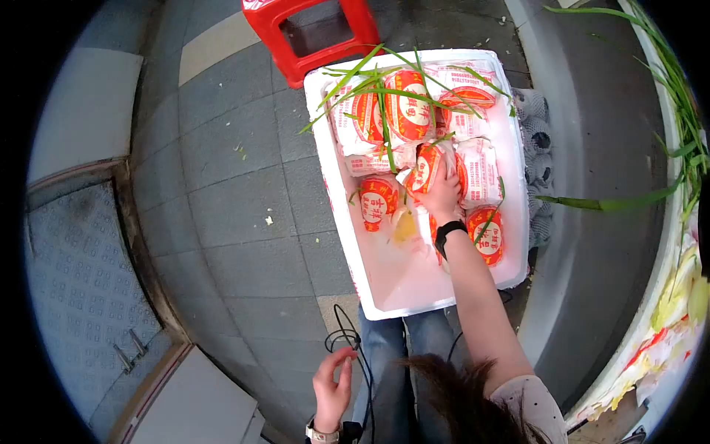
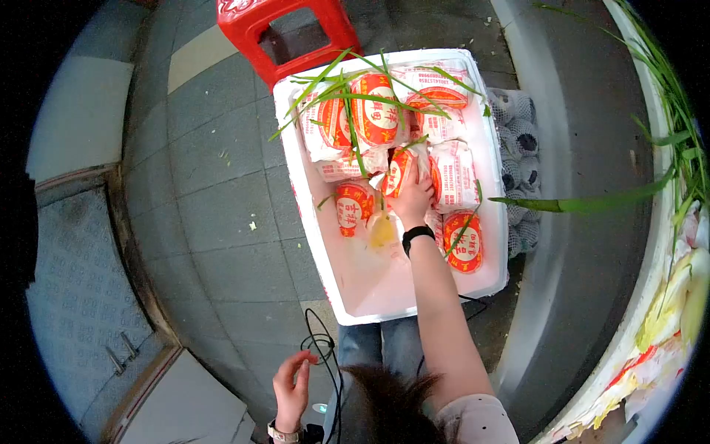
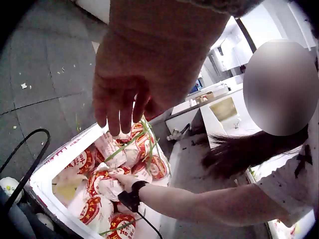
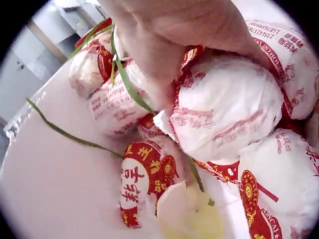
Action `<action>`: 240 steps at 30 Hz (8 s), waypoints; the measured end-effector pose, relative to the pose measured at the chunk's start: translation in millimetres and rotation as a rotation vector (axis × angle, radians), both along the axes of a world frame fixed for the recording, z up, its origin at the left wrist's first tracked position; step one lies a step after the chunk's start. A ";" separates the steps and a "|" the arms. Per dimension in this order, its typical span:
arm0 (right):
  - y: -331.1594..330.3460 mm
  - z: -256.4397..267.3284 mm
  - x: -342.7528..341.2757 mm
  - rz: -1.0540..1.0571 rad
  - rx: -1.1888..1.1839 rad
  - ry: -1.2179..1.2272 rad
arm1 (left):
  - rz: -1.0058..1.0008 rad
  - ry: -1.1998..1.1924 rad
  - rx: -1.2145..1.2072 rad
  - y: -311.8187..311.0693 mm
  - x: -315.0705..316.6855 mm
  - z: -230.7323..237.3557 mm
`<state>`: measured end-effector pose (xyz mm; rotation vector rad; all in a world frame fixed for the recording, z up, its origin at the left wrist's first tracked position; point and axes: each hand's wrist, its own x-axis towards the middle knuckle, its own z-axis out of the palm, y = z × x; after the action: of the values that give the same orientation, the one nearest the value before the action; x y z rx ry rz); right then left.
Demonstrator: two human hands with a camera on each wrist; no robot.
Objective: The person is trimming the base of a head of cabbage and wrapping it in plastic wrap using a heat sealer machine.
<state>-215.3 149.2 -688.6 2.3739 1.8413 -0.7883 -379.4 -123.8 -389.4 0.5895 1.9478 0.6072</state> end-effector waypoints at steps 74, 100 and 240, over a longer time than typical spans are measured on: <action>-385.2 736.1 156.2 -0.287 1.050 1.645 | -1.001 0.292 1.099 -110.2 178.8 500.0; -451.6 736.8 233.7 -0.456 1.045 1.687 | -0.864 0.301 1.279 -123.7 243.1 452.4; -360.8 762.7 128.5 -0.034 1.445 1.248 | -0.768 -1.087 0.244 6.6 169.8 410.9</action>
<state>-86.8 -211.6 74.1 2.5768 3.9366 -1.4902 -209.5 -117.2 21.5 0.8504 0.5595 0.4935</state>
